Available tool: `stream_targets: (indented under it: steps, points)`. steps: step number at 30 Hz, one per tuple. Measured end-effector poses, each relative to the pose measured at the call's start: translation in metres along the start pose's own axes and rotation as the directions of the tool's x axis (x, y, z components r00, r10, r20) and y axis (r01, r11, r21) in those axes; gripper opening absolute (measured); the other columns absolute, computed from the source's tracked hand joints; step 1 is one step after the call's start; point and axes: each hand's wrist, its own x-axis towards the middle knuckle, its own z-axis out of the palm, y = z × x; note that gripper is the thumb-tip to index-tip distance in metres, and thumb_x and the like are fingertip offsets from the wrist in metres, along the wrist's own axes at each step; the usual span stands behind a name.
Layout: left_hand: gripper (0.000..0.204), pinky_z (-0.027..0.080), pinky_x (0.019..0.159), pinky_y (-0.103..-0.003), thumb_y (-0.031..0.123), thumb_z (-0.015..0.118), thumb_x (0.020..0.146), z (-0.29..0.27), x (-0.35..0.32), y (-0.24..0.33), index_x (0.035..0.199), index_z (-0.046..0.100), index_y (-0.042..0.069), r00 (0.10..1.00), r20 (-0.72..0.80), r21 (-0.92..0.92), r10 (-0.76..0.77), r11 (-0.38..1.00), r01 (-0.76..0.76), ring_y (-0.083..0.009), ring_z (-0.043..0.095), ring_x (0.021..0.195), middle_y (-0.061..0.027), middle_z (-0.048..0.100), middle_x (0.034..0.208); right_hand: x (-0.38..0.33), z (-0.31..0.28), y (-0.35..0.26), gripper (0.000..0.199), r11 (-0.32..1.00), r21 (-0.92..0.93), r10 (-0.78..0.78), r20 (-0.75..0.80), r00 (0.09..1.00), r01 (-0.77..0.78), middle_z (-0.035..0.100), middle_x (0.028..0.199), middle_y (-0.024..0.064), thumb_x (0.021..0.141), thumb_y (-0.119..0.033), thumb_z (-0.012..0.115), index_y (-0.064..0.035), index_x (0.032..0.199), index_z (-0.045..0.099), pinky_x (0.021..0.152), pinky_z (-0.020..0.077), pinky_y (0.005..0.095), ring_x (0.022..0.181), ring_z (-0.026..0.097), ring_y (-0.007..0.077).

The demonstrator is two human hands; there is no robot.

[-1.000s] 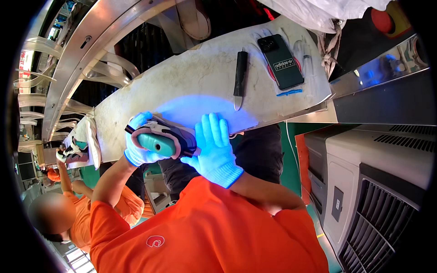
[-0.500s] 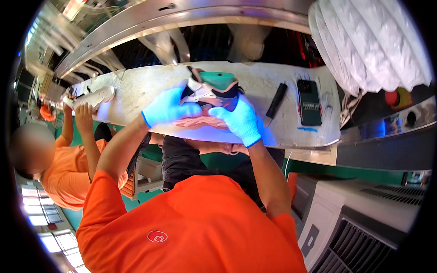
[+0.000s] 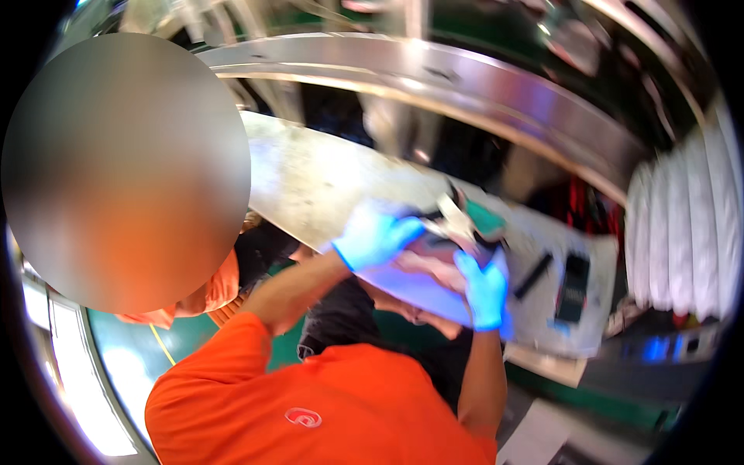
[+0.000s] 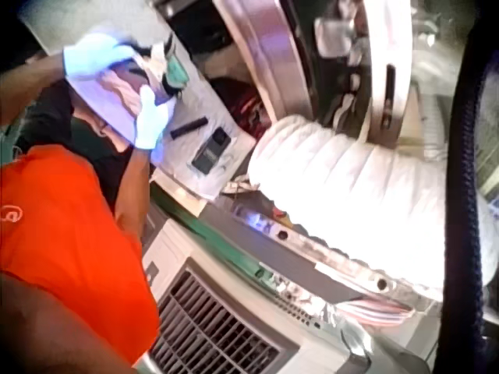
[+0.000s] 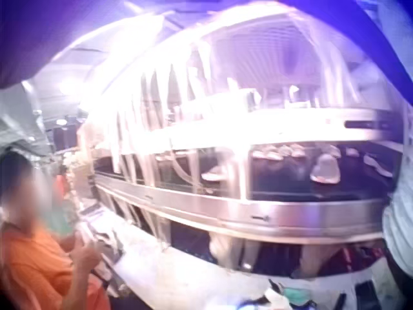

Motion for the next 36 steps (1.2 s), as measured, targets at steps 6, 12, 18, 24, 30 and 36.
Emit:
stream_targets:
  steps: [6,12,18,24,30,36]
  points:
    - [0.059,0.060,0.084,-0.059,0.062,0.069,0.100,-0.007,0.025,0.011,0.117,0.079,0.006,0.990,0.129,-0.118,0.055,0.992,-0.039,-0.0498,0.076,0.091,-0.0286,0.078,0.098,0.017,-0.032,0.049,0.063,0.993,0.098,0.064,0.028,0.998,-0.066,0.068,0.149,0.0107,0.103,-0.011,0.077,0.0060,0.160,0.056,0.119,0.0486,0.0389,0.138,0.063,0.0226]
    - [0.119,0.058,0.097,-0.056,0.068,0.086,0.077,-0.014,0.007,0.029,0.160,0.047,-0.008,0.966,0.257,-0.082,0.002,0.996,0.020,-0.0523,0.074,0.110,-0.0318,0.078,0.115,0.014,-0.026,0.034,0.079,0.982,0.184,-0.002,0.180,0.984,-0.032,0.064,0.153,0.0130,0.099,-0.014,0.081,0.0026,0.168,0.044,0.118,0.0506,0.0404,0.137,0.065,0.0273]
    - [0.102,0.059,0.092,-0.056,0.068,0.083,0.080,0.006,-0.006,0.030,0.152,0.058,0.000,0.997,-0.009,-0.018,0.073,0.997,-0.073,-0.0490,0.075,0.103,-0.0272,0.078,0.107,-0.003,-0.021,0.037,0.082,0.975,0.169,-0.155,0.068,0.986,0.142,0.067,0.147,0.0164,0.100,-0.026,0.082,0.0013,0.167,0.045,0.105,0.0590,0.0372,0.124,0.072,0.0256]
    - [0.090,0.064,0.086,-0.052,0.073,0.076,0.087,-0.034,0.011,0.040,0.138,0.066,0.000,0.966,0.247,-0.067,-0.075,0.993,0.094,-0.0492,0.078,0.093,-0.0284,0.080,0.099,0.007,0.001,0.022,0.052,0.986,0.104,0.137,-0.071,0.988,-0.129,0.073,0.138,0.0175,0.115,-0.038,0.067,0.0040,0.147,0.068,0.105,0.0542,0.0396,0.132,0.067,0.0255]
    - [0.095,0.062,0.093,-0.055,0.072,0.079,0.084,-0.026,-0.029,0.023,0.145,0.062,0.001,0.993,0.096,0.004,-0.069,0.998,0.069,-0.0492,0.077,0.107,-0.0287,0.079,0.114,0.012,-0.061,0.003,0.069,0.509,-0.859,-0.383,-0.287,0.878,-0.059,0.059,0.161,0.0293,0.108,-0.042,0.072,0.0028,0.159,0.057,0.127,0.0412,0.0530,0.152,0.053,0.0453]
    - [0.090,0.061,0.093,-0.056,0.059,0.089,0.080,-0.006,-0.018,0.011,0.150,0.065,0.007,0.993,0.116,0.177,0.020,0.983,-0.041,-0.0462,0.078,0.105,-0.0268,0.078,0.113,0.007,-0.107,0.046,0.074,0.336,-0.931,-0.302,-0.251,0.920,-0.144,0.050,0.171,0.0258,0.100,-0.018,0.074,-0.0021,0.167,0.047,0.135,0.0345,0.0534,0.160,0.046,0.0435]
